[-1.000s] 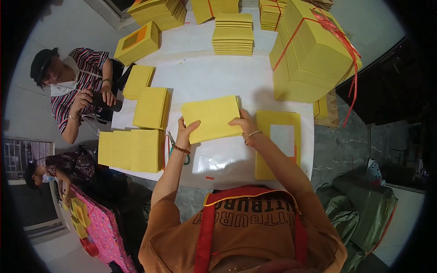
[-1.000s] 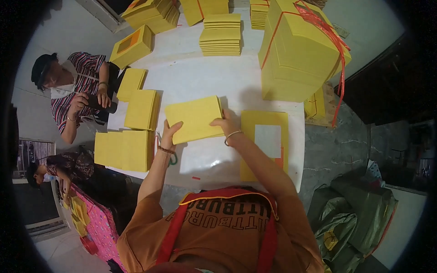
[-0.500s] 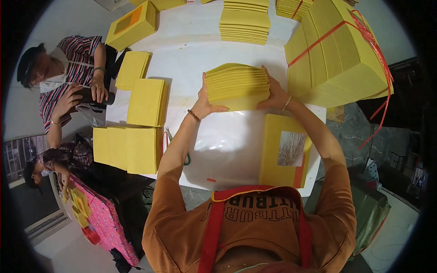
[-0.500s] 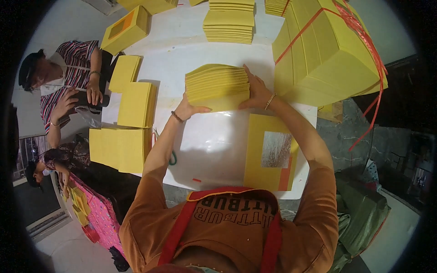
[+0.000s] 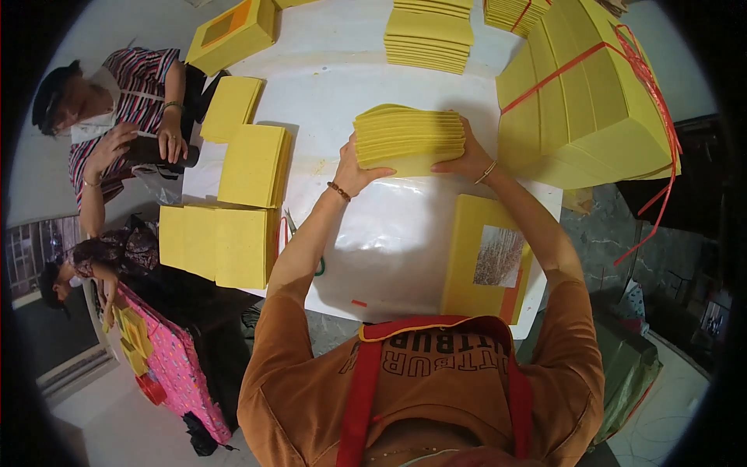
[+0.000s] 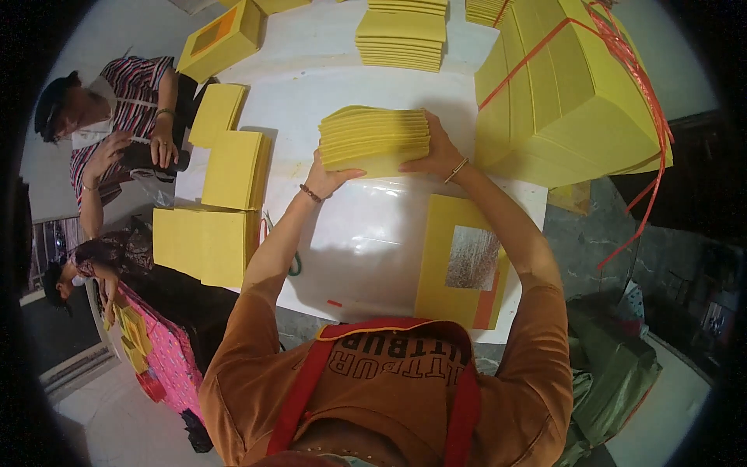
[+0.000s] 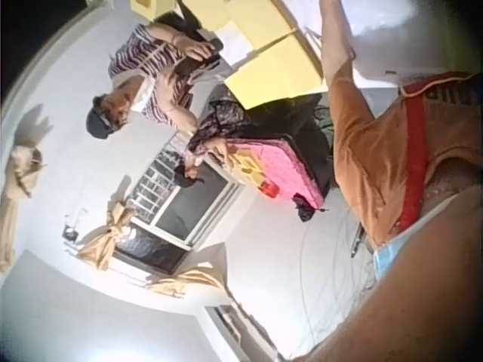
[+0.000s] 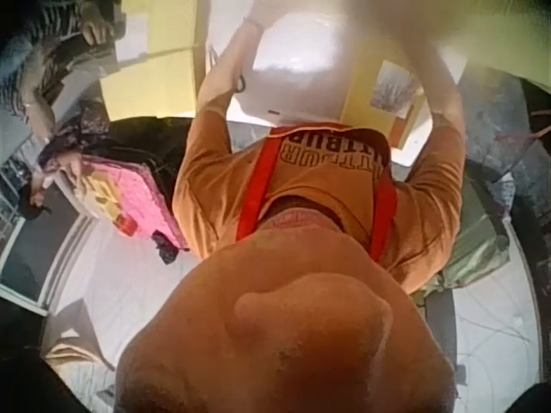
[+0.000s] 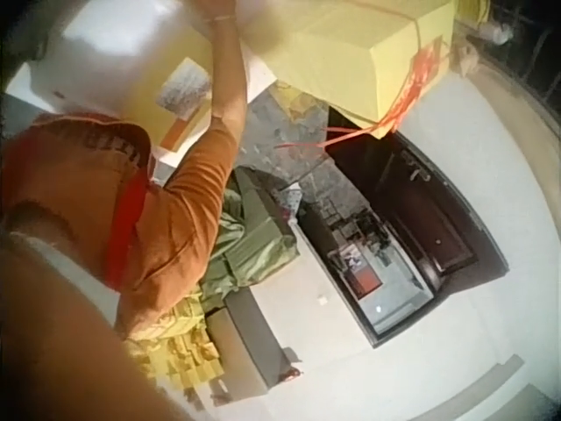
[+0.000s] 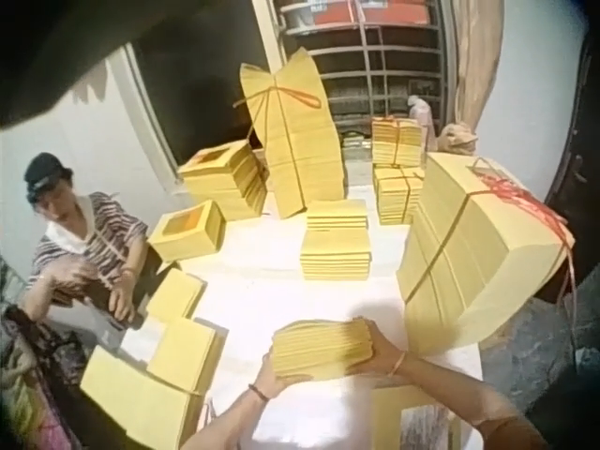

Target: Folding and stacking yellow joss paper sheets into bundles at a workshop table.

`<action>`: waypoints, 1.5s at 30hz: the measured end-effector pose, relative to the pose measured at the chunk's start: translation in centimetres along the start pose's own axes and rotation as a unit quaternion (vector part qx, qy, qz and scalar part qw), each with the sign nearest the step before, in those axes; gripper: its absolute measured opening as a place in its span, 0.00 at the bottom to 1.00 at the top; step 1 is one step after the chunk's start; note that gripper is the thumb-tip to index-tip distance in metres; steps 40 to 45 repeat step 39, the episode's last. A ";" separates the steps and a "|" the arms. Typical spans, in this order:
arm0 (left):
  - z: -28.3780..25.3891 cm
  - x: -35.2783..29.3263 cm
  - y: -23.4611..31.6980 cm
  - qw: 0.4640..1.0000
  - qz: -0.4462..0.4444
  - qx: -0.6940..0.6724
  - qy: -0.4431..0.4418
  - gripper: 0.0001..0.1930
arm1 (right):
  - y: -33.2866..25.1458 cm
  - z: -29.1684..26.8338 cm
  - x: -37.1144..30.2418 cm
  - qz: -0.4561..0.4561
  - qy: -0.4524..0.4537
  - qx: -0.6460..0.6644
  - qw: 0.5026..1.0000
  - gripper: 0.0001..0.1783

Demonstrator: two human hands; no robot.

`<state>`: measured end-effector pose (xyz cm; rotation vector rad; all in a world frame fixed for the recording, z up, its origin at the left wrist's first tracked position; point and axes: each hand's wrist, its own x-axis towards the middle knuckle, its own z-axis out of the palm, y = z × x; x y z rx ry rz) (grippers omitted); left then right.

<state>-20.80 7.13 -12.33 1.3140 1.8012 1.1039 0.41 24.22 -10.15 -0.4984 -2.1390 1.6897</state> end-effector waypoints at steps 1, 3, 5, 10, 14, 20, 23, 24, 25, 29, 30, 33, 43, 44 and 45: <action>0.1 0.0 0.5 0.998 -0.009 -0.054 0.016 0.49 | -0.4 0.0 0.2 0.020 0.012 0.035 0.999 0.56; 0.3 -0.8 3.0 0.992 0.051 -0.084 0.074 0.46 | -1.9 -0.4 0.4 0.037 0.022 0.068 0.997 0.50; -1.1 -1.7 5.2 0.979 0.109 -0.110 0.134 0.45 | -4.5 -0.4 -0.2 0.130 0.006 0.226 0.965 0.35; -4.3 -4.0 13.7 0.925 0.042 -0.377 0.018 0.32 | -6.3 0.6 -3.1 0.222 0.020 0.550 0.805 0.23; -3.9 -6.1 17.4 0.940 0.068 -0.331 0.043 0.27 | -8.4 3.6 -6.1 0.156 -0.044 0.706 0.690 0.25; -2.7 -8.6 20.9 0.965 0.106 -0.233 0.062 0.22 | -10.1 6.2 -9.4 0.145 0.003 0.739 0.658 0.24; -1.9 -9.3 21.4 0.975 0.116 -0.173 0.081 0.20 | -9.8 6.4 -10.6 0.119 -0.031 0.741 0.660 0.23; -1.6 -9.6 21.4 0.976 0.130 -0.148 0.089 0.19 | -9.8 6.6 -10.9 0.120 -0.033 0.741 0.660 0.23; -1.3 -9.8 21.5 0.976 0.130 -0.148 0.090 0.19 | -9.8 6.8 -11.2 0.121 -0.030 0.745 0.655 0.24; -0.6 -10.8 22.4 0.977 0.139 -0.064 0.152 0.19 | -9.7 7.5 -12.1 0.101 -0.075 0.758 0.640 0.25; -0.6 -11.0 22.6 0.977 0.129 -0.024 0.167 0.19 | -10.1 7.8 -12.2 0.107 -0.064 0.765 0.632 0.26; -0.7 -11.6 22.4 0.984 0.097 -0.024 0.150 0.18 | -10.6 8.2 -12.8 0.131 -0.023 0.753 0.644 0.26; -0.1 -12.5 22.5 0.974 0.117 -0.053 0.185 0.19 | -9.6 8.8 -13.0 0.110 -0.072 0.812 0.568 0.28; -0.1 -12.5 22.5 0.974 0.117 -0.053 0.185 0.19 | -9.6 8.8 -13.0 0.110 -0.072 0.812 0.568 0.28; -0.1 -12.5 22.5 0.974 0.117 -0.053 0.185 0.19 | -9.6 8.8 -13.0 0.110 -0.072 0.812 0.568 0.28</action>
